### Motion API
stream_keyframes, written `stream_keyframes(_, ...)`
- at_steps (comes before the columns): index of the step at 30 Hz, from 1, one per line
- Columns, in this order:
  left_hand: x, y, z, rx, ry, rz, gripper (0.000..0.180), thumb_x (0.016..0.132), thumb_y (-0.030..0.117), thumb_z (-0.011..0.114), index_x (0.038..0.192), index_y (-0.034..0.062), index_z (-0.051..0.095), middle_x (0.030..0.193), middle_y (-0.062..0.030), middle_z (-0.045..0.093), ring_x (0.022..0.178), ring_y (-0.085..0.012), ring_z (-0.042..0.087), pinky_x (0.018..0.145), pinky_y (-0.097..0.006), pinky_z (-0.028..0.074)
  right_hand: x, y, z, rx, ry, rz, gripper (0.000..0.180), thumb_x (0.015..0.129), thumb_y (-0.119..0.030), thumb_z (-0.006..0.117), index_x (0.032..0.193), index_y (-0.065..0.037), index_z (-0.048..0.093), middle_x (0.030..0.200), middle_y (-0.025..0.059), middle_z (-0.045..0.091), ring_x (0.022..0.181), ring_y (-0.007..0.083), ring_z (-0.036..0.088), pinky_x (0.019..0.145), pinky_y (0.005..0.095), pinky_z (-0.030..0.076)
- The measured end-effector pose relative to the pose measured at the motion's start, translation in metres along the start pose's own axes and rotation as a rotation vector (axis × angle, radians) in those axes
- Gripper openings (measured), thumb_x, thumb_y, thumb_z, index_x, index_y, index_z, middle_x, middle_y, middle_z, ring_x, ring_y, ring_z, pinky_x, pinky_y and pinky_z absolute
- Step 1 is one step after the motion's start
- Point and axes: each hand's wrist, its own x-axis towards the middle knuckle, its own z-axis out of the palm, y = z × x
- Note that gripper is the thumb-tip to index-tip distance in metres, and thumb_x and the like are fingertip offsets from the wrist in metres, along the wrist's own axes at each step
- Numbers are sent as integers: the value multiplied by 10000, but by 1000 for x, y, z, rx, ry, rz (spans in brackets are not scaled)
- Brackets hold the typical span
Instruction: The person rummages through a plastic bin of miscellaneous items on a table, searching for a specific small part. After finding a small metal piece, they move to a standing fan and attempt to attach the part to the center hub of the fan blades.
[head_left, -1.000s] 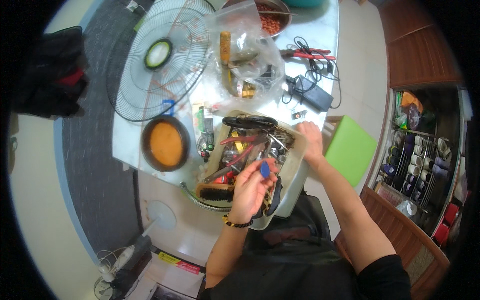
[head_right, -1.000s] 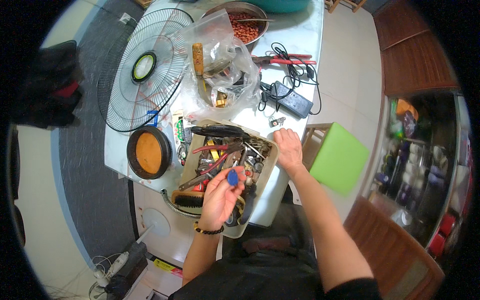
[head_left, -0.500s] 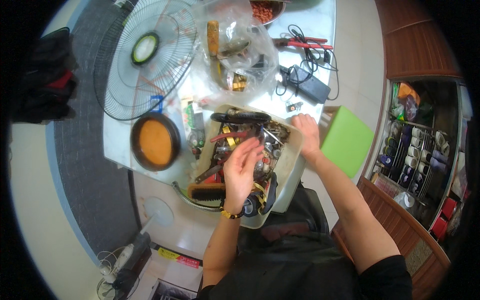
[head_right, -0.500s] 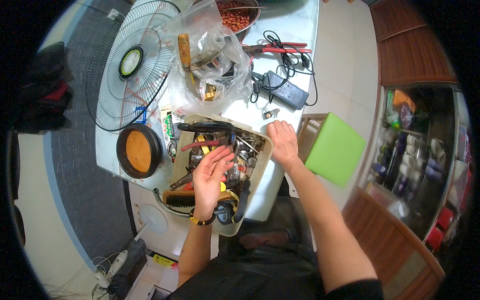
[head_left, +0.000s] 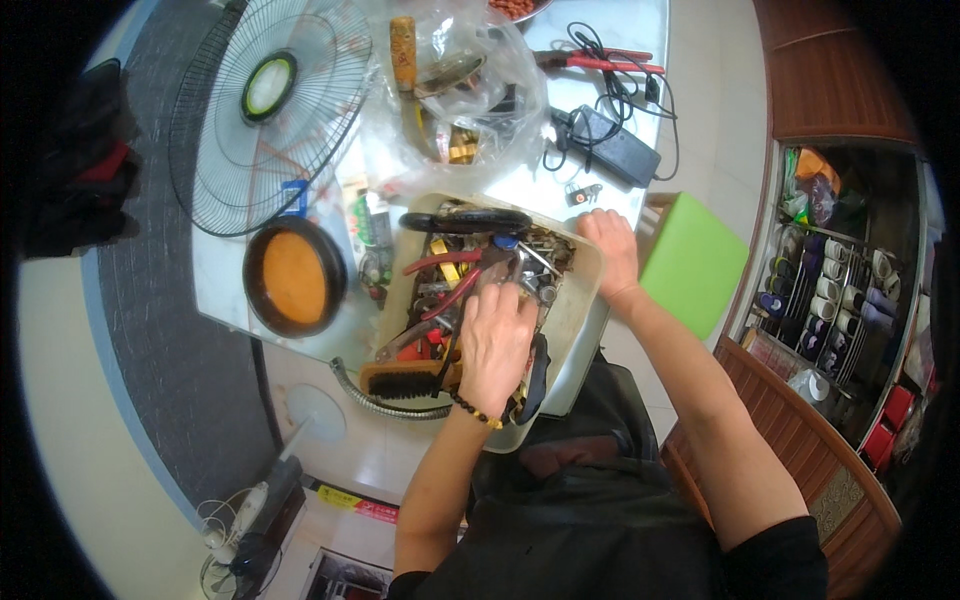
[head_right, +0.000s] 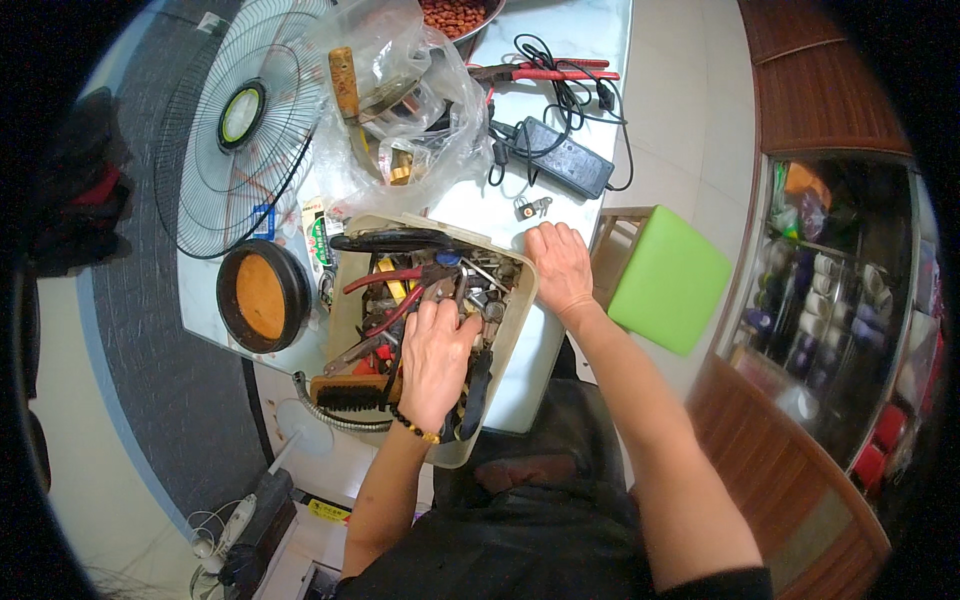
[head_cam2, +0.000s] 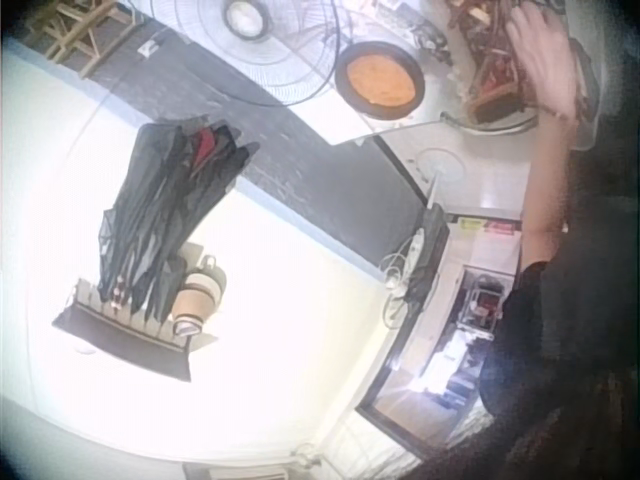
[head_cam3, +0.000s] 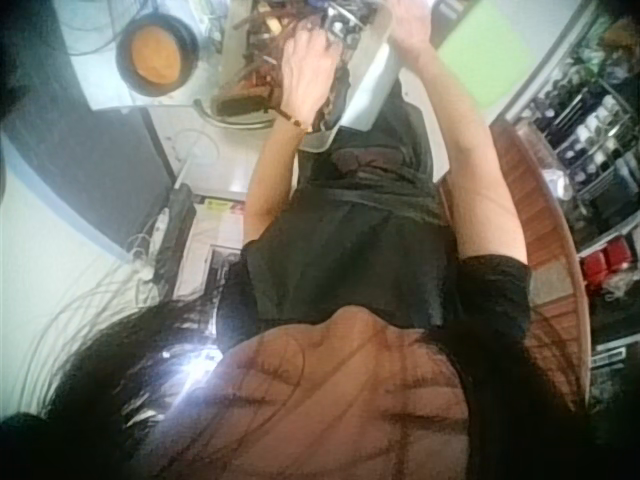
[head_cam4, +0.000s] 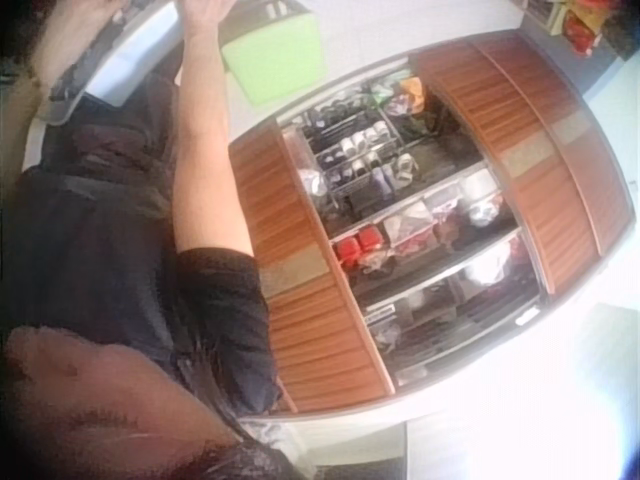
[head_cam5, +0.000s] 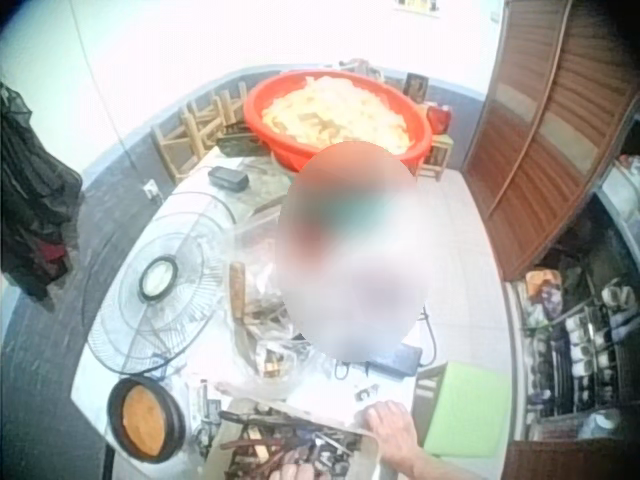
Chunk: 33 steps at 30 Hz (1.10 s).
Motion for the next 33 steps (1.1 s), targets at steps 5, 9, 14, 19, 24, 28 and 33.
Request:
stream_keyframes(5,3,-4,7,44,5,-5,64,715,78,577,728,39,627,801,-72,513,837,-243,500,719,-362,415,0,1,-1,21,-20,5,107,747,-131,568,801,-93,483,788,78,478,781,252,491,717,358,399)
stream_keyframes(9,-2,-7,7,7,43,-17,63,711,79,585,751,47,623,802,-73,483,828,-255,503,710,-375,416,-1,2,-1,27,-37,14,137,738,-142,589,830,-96,499,818,76,488,810,253,494,736,367,403)
stream_keyframes(14,-1,-5,13,26,-22,-17,68,730,84,579,779,58,616,803,-75,480,826,-256,506,702,-375,413,-1,1,-1,-6,-30,9,169,730,-151,605,855,-95,507,820,71,489,807,255,494,739,366,405)
stream_keyframes(19,-6,-10,8,-38,-11,-30,115,731,64,657,845,68,653,835,-62,490,821,-268,488,713,-379,409,-1,2,-1,24,-13,1,167,730,-148,610,852,-97,508,805,63,485,793,248,497,726,368,405)
stream_keyframes(24,-21,-9,-8,-11,49,-141,127,764,58,680,885,76,645,863,-78,511,862,-286,501,757,-392,427,-2,2,-1,28,-13,4,168,730,-145,614,854,-97,511,805,63,486,792,246,500,718,367,409)
stream_keyframes(28,-14,-6,-7,-38,8,-89,98,750,65,655,847,75,649,836,-73,491,827,-275,492,726,-380,419,-1,2,0,4,-12,1,175,726,-146,616,857,-99,511,811,63,491,800,246,502,725,366,413)
stream_keyframes(33,6,-2,11,144,-52,53,46,689,104,557,707,70,583,774,-74,474,807,-245,501,683,-357,403,-2,2,0,16,-19,2,183,718,-146,616,861,-100,511,821,65,494,810,248,504,731,369,416)
